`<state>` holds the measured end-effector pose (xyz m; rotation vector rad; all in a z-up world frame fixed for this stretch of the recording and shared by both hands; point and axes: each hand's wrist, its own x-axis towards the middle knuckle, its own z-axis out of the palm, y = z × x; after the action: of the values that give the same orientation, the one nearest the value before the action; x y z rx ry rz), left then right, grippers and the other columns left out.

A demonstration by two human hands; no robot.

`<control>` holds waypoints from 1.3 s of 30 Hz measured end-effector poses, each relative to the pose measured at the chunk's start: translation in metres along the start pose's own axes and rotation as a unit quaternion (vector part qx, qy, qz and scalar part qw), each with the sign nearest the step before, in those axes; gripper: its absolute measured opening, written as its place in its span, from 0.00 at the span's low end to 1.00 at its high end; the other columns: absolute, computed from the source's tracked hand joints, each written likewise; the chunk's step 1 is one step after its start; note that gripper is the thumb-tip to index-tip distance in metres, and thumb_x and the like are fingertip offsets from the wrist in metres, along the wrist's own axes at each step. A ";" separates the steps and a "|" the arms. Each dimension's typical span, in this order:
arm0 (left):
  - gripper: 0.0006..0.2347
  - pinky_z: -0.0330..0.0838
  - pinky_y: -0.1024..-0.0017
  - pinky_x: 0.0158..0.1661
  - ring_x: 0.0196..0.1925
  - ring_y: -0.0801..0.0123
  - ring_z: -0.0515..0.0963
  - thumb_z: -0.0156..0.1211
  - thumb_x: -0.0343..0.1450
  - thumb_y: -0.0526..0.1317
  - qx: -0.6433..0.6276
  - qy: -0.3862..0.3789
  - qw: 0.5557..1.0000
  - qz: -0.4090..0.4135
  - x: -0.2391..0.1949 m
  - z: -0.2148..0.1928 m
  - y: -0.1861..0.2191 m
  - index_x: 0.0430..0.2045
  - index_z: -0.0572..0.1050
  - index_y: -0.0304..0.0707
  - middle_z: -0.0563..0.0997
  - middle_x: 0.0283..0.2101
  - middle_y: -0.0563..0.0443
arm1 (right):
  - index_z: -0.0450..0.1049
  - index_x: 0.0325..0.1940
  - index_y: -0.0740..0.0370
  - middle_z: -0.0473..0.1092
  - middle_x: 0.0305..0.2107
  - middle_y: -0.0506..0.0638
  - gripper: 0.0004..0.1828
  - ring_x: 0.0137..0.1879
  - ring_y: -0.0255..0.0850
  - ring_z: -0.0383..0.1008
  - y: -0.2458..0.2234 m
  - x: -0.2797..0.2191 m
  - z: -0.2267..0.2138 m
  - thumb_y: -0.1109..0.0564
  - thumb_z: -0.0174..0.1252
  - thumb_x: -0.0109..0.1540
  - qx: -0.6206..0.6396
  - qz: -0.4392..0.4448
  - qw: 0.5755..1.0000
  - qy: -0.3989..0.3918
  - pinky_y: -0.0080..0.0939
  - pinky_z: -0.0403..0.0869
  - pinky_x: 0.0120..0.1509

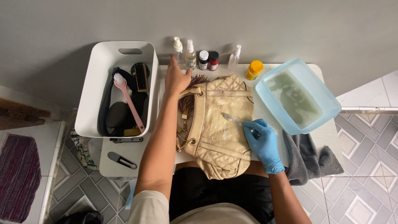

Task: The person scrubs a beige handbag with a toothbrush dipped in soapy water, then wipes the surface with a gray cloth. The person repeats this process on different sections of the bag, including the handle and body, while wearing blue gloves.

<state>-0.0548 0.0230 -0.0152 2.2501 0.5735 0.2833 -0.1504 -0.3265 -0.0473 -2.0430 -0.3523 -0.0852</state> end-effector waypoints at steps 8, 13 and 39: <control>0.25 0.78 0.54 0.52 0.56 0.51 0.81 0.68 0.69 0.48 0.155 0.073 0.985 0.001 0.025 0.022 -0.017 0.54 0.71 0.29 0.81 0.51 0.39 | 0.84 0.41 0.59 0.74 0.32 0.56 0.08 0.33 0.44 0.74 -0.002 0.000 -0.001 0.64 0.67 0.57 0.006 0.000 1.000 -0.003 0.41 0.77 0.35; 0.23 0.81 0.56 0.47 0.51 0.50 0.83 0.67 0.69 0.50 0.138 0.060 0.989 0.001 0.015 0.009 -0.002 0.47 0.76 0.26 0.82 0.44 0.38 | 0.85 0.41 0.57 0.74 0.32 0.54 0.08 0.33 0.43 0.75 0.002 -0.001 0.000 0.63 0.67 0.58 -0.002 -0.007 1.000 -0.004 0.39 0.77 0.35; 0.08 0.80 0.64 0.30 0.34 0.61 0.83 0.61 0.68 0.25 0.126 0.031 0.919 0.372 0.021 0.080 0.139 0.37 0.77 0.35 0.81 0.40 0.46 | 0.84 0.43 0.57 0.72 0.35 0.44 0.08 0.31 0.30 0.69 -0.011 0.000 -0.004 0.62 0.63 0.61 0.003 -0.007 1.000 -0.014 0.28 0.69 0.38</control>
<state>0.0365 -0.1004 0.0348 2.6394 -0.2694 0.6908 -0.1535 -0.3252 -0.0361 -2.0367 -0.3844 -0.0650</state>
